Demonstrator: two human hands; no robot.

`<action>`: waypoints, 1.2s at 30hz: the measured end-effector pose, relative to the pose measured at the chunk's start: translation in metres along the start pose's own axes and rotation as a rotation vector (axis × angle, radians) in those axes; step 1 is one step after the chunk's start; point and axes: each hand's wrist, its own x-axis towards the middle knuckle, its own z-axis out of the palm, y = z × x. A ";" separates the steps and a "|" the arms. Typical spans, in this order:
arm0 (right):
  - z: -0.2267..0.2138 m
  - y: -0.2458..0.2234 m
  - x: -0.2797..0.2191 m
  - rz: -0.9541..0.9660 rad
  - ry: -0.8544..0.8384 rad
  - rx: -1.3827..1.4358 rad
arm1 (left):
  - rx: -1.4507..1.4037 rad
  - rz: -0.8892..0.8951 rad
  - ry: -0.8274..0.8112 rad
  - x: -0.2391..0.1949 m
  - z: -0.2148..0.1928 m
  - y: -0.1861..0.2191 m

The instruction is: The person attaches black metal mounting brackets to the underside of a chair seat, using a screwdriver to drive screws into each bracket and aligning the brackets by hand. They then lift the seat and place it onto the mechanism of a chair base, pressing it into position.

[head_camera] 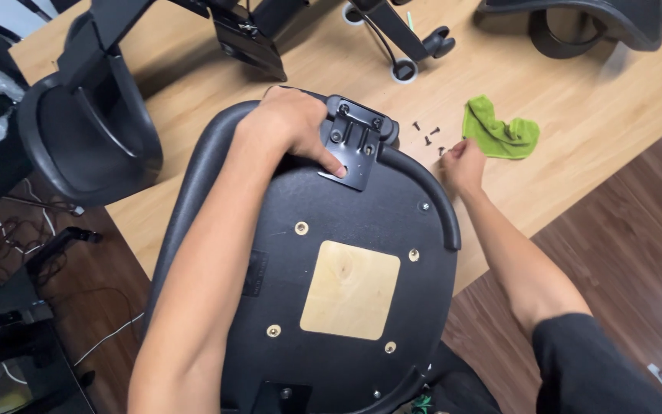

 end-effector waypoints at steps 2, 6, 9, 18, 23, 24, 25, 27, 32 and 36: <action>-0.019 -0.042 0.008 0.000 -0.027 0.188 | -0.004 0.002 0.006 0.002 0.003 -0.004; -0.082 -0.157 0.002 0.042 -0.280 0.837 | -0.024 -0.017 -0.012 0.004 0.006 -0.005; -0.116 -0.229 -0.029 -0.186 -0.519 0.908 | -0.011 0.012 0.013 0.001 0.006 -0.004; -0.122 -0.301 -0.079 -0.588 -0.500 0.312 | 0.020 0.036 -0.003 0.003 0.003 -0.001; -0.111 -0.300 -0.089 -0.527 -0.490 0.411 | 0.052 0.027 -0.012 -0.001 0.000 0.000; -0.112 -0.301 -0.091 -0.578 -0.468 0.410 | 0.058 0.025 -0.020 -0.002 0.000 0.000; -0.113 -0.303 -0.092 -0.580 -0.467 0.409 | 0.058 0.024 -0.018 -0.001 0.000 0.000; -0.116 -0.306 -0.095 -0.794 -0.351 0.349 | 0.042 0.027 -0.020 0.000 0.001 0.001; -0.126 -0.307 -0.092 -0.907 -0.361 0.203 | 0.047 0.034 -0.010 0.004 0.001 0.005; -0.132 -0.308 -0.093 -0.966 -0.391 0.141 | 0.073 0.045 0.006 0.005 0.002 0.009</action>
